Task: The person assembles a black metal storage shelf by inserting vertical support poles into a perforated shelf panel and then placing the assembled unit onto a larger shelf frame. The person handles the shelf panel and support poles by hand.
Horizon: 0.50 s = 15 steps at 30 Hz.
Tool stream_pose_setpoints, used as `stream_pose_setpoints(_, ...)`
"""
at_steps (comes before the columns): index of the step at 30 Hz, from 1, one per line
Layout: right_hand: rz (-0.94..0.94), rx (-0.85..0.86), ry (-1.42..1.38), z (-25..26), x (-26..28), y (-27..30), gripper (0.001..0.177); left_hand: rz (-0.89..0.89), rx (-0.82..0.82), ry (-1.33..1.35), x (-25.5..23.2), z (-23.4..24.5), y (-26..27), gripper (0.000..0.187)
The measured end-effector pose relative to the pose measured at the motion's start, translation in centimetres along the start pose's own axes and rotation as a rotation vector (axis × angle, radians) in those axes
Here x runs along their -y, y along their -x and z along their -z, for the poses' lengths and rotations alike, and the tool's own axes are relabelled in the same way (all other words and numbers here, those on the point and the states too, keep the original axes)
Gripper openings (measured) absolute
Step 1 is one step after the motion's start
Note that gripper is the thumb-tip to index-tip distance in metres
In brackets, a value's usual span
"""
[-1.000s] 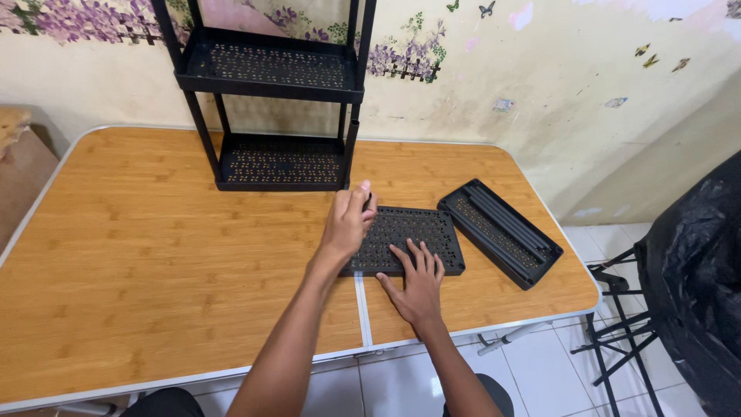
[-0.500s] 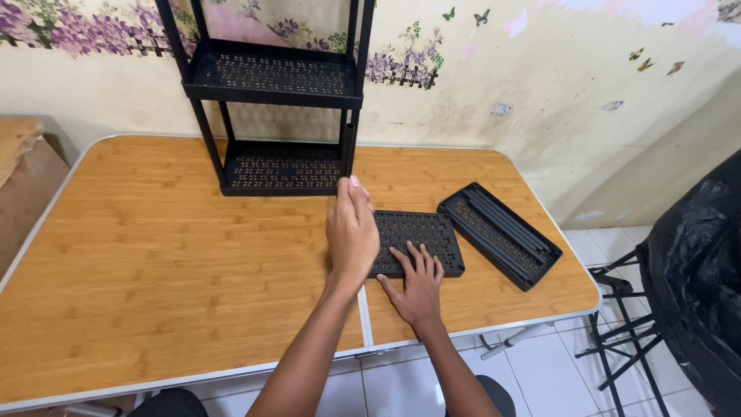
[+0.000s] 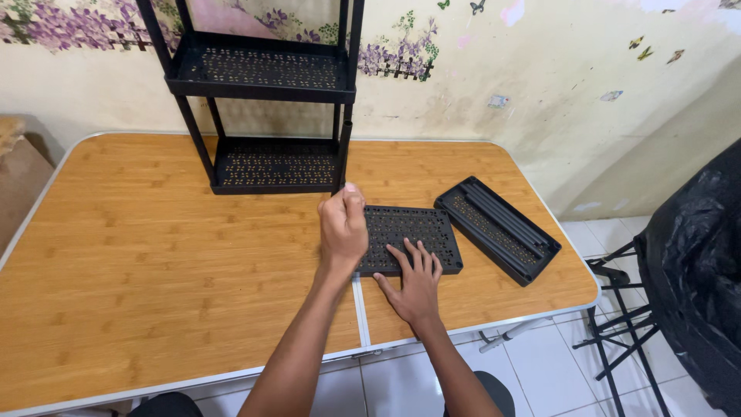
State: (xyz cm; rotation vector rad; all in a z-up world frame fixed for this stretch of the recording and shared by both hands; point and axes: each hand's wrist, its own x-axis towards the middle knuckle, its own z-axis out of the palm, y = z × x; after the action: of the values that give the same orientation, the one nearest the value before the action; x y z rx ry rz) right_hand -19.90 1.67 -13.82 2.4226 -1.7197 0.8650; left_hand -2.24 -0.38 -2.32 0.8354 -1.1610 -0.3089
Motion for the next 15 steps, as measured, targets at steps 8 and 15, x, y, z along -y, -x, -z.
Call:
stream_pose_setpoints(8, 0.013, 0.010, 0.027, -0.2, -0.3, 0.1, 0.062, 0.481, 0.368, 0.430, 1.3, 2.3, -2.2, 0.054)
stream_pose_setpoints(15, 0.017, 0.008, 0.035, -0.3, -0.4, 0.2, 0.062, 0.279, 0.206, 0.091, 0.2, 1.1, -1.1, 0.060)
